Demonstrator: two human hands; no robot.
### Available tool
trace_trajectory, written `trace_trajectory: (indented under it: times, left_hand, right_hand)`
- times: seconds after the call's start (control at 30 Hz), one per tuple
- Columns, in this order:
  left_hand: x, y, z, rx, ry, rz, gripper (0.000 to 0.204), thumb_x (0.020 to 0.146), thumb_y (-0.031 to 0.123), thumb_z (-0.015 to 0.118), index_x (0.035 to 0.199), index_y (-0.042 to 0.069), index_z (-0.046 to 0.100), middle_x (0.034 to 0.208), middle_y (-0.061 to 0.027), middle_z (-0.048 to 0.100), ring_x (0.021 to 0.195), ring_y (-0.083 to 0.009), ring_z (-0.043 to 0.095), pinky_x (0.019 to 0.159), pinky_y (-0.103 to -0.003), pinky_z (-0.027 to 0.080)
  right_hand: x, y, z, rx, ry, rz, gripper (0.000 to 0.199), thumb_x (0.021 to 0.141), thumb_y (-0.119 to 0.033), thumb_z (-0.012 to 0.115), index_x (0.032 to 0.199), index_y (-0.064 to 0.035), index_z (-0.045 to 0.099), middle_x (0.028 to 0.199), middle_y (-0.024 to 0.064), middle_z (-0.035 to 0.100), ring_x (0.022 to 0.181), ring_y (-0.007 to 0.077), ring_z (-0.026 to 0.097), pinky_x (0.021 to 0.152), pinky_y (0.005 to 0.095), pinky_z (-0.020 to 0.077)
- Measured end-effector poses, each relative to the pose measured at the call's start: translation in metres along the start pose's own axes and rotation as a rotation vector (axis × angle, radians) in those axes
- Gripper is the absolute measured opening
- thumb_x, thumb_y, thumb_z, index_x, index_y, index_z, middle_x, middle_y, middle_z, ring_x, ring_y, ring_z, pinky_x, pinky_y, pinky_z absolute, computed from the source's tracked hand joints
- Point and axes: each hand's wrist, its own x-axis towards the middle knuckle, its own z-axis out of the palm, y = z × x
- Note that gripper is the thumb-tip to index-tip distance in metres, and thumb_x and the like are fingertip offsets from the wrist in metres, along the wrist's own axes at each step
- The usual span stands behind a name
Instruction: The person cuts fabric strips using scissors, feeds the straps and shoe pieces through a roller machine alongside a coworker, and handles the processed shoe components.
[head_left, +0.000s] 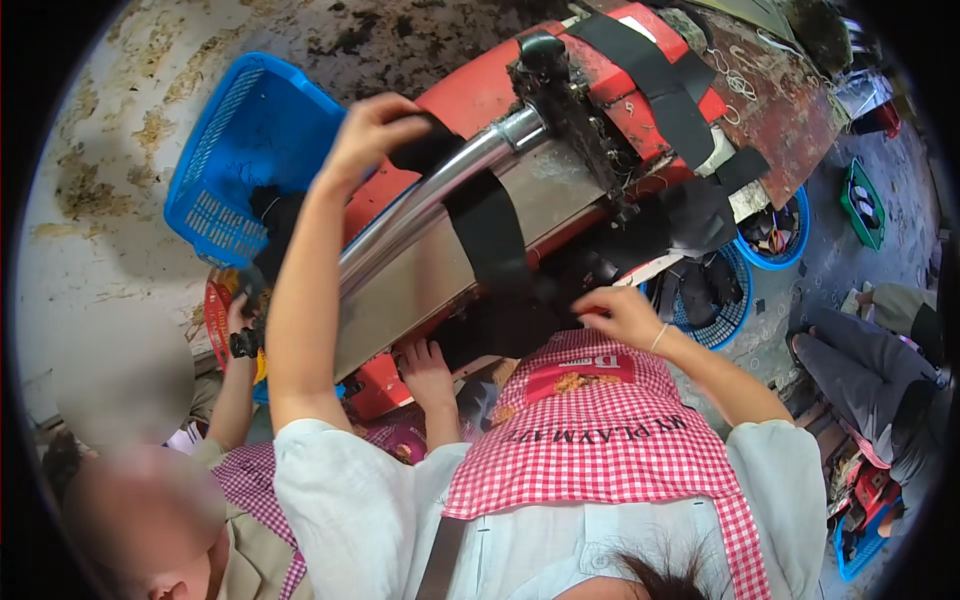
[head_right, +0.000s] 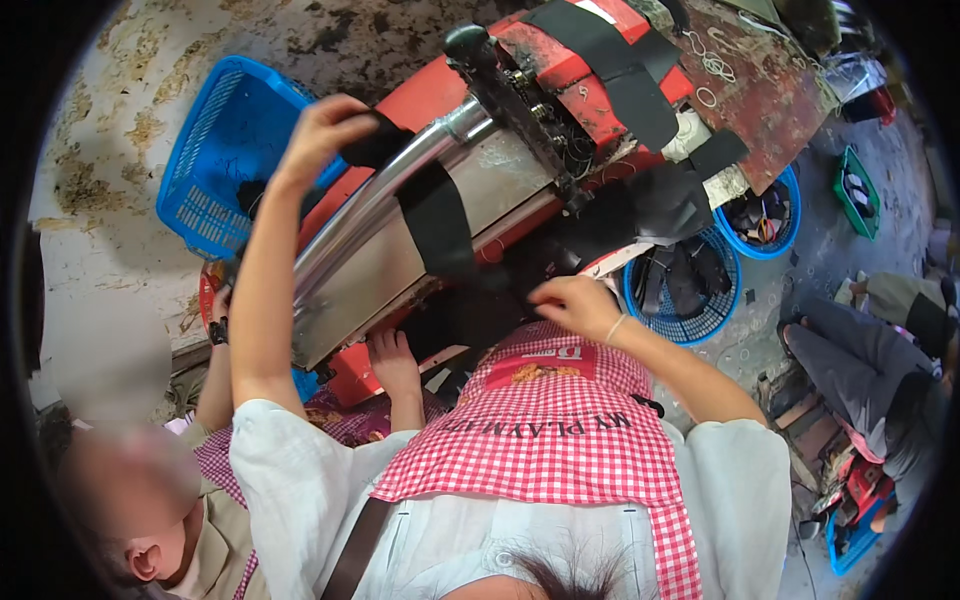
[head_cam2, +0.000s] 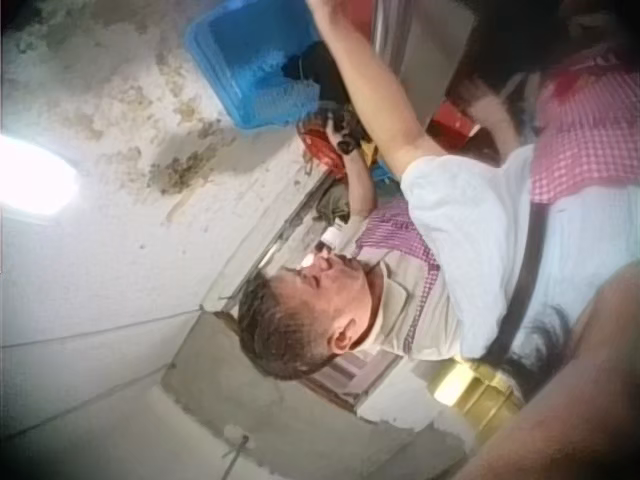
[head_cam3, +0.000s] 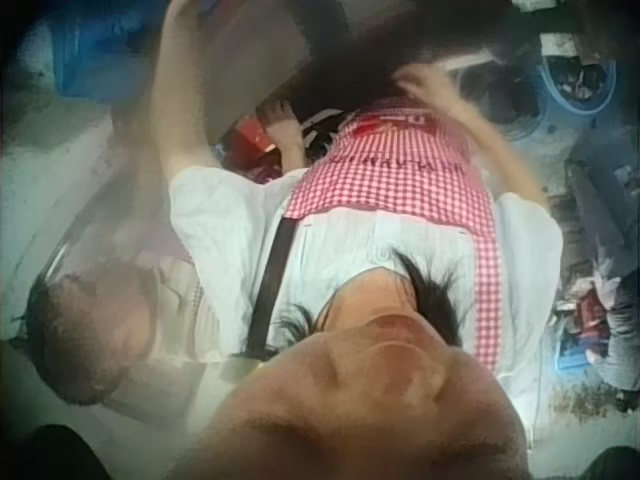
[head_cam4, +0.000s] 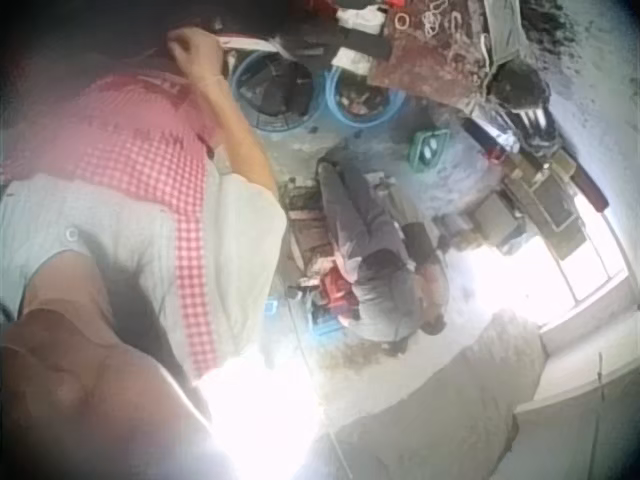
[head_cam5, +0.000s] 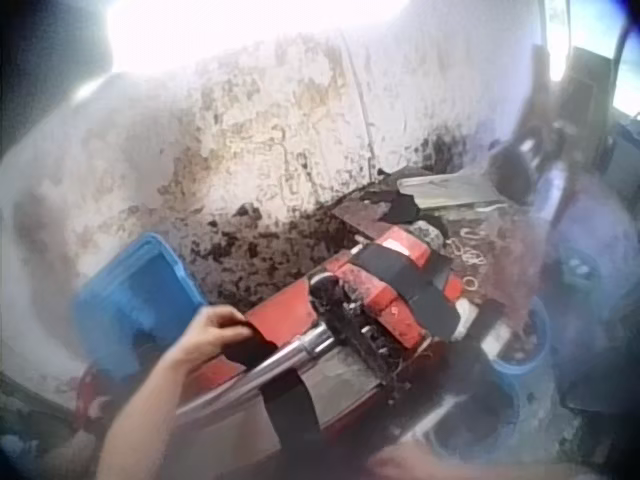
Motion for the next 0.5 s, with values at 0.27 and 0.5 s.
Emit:
trace_trajectory:
  times: [0.27, 0.5]
  left_hand:
    - [0.038, 0.037, -0.086, 0.462, 0.386, 0.496, 0.015, 0.073, 0.010, 0.066, 0.080, 0.000, 0.059, 0.080, -0.0021, 0.055, 0.072, -0.0105, 0.052, 0.067, -0.023, 0.043]
    - [0.024, 0.050, -0.149, 1.126, 0.709, 0.380, 0.015, 0.083, 0.022, 0.052, 0.090, 0.009, 0.052, 0.085, -0.0095, 0.059, 0.082, -0.0245, 0.058, 0.069, -0.034, 0.046]
  right_hand:
    - [0.046, 0.031, -0.039, -0.615, 0.195, -0.298, 0.026, 0.068, -0.015, 0.064, 0.093, -0.0112, 0.063, 0.094, 0.0053, 0.056, 0.094, 0.0253, 0.051, 0.082, 0.0366, 0.0396]
    - [0.044, 0.056, -0.046, -0.727, 0.047, -0.464, 0.033, 0.069, -0.018, 0.063, 0.102, -0.0143, 0.060, 0.099, 0.0024, 0.054, 0.097, 0.0219, 0.050, 0.087, 0.0354, 0.0369]
